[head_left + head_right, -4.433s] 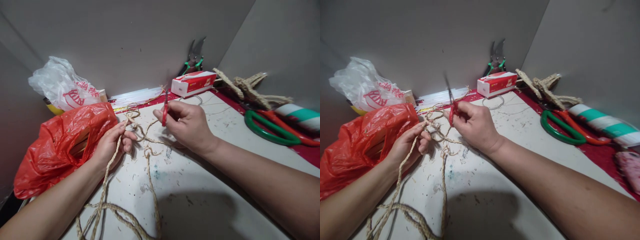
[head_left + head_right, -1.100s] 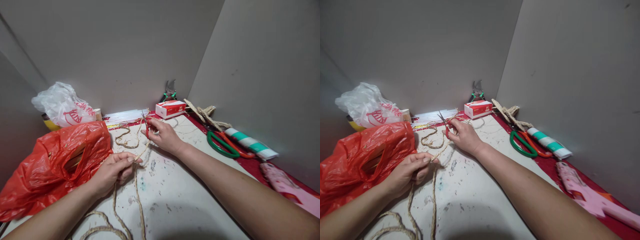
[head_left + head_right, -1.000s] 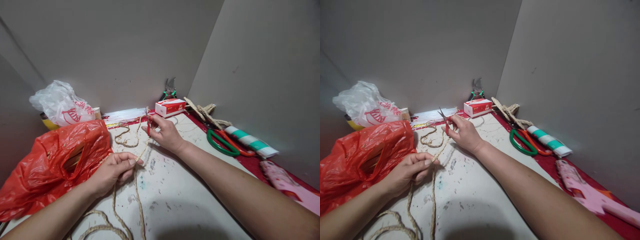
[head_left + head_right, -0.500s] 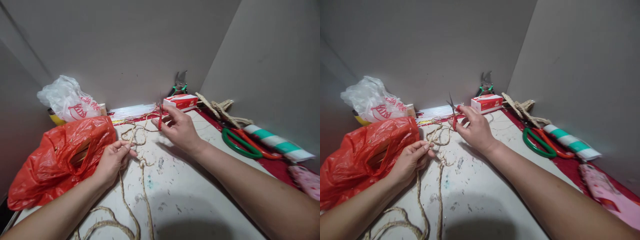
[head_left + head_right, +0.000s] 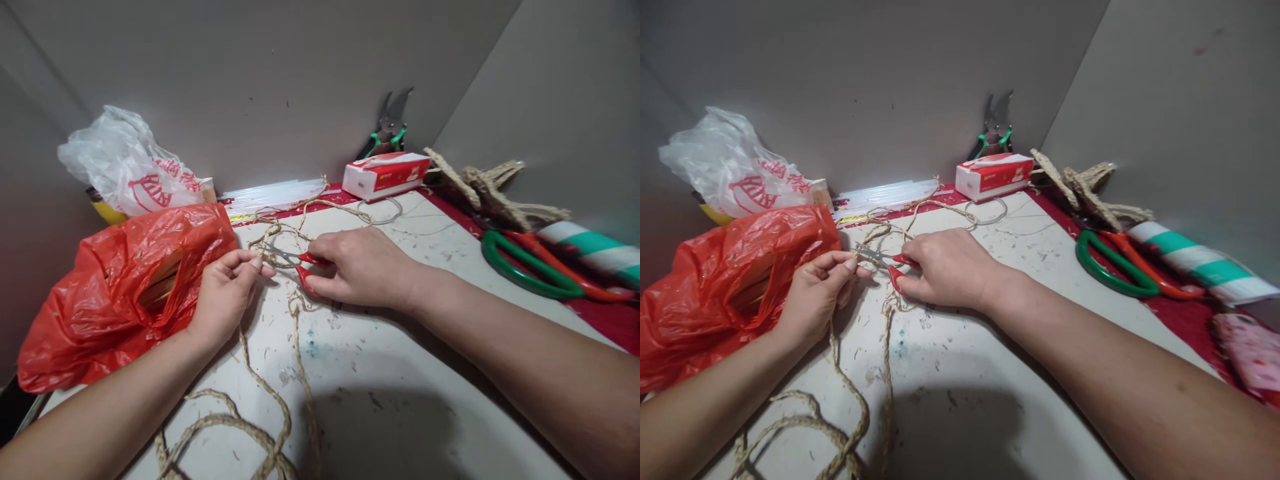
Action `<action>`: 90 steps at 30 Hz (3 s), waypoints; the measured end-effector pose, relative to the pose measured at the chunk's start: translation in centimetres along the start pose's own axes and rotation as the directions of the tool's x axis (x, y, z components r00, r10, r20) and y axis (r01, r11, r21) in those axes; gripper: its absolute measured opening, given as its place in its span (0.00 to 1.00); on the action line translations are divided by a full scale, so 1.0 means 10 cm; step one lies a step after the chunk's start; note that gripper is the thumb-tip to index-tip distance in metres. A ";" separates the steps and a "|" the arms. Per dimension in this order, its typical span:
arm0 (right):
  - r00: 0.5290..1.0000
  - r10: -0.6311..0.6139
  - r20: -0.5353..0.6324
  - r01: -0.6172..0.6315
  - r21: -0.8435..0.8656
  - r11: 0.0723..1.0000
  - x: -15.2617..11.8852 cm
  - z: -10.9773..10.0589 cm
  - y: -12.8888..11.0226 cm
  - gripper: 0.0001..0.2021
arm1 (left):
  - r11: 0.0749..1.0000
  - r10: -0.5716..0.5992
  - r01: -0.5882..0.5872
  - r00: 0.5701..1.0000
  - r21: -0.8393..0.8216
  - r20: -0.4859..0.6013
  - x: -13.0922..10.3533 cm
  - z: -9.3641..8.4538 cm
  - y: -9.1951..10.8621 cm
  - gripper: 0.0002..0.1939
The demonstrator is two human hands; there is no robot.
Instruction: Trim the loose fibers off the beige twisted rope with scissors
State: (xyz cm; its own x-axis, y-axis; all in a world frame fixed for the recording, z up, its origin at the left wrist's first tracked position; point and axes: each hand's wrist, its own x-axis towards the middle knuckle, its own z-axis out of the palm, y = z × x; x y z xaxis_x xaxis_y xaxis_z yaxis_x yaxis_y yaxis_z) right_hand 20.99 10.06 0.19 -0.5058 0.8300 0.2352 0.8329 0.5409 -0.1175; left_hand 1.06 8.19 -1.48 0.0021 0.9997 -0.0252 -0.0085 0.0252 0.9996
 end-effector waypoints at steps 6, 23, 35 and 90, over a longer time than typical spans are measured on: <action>0.998 -0.015 0.055 0.018 -0.054 0.998 -0.01 -0.03 -0.03 0.14 | 0.988 0.099 -0.101 0.995 0.114 0.018 0.00 -0.01 0.01 0.09; 0.999 0.036 0.008 -0.035 -0.099 0.994 -0.01 -0.02 -0.03 0.16 | 0.988 0.093 -0.089 0.995 0.127 -0.025 0.00 0.01 0.03 0.09; 0.995 0.096 0.002 -0.095 -0.095 0.991 0.01 0.01 0.01 0.15 | 0.999 0.039 -0.038 0.999 -0.024 0.035 0.05 -0.02 0.00 0.09; 0.893 0.419 0.167 -0.097 0.978 -0.183 0.08 0.04 -0.19 0.21 | 0.952 -0.226 0.305 0.763 -0.029 0.606 -0.12 0.01 0.07 0.14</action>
State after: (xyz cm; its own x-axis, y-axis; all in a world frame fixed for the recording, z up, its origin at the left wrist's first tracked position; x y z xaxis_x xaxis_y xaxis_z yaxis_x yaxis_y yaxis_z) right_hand 18.90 9.77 0.18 -0.1403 0.9901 -0.0003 -0.3232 -0.0461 -0.9452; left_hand 1.13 6.99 -0.78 0.6092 0.7558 -0.2401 -0.0362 0.3289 0.9437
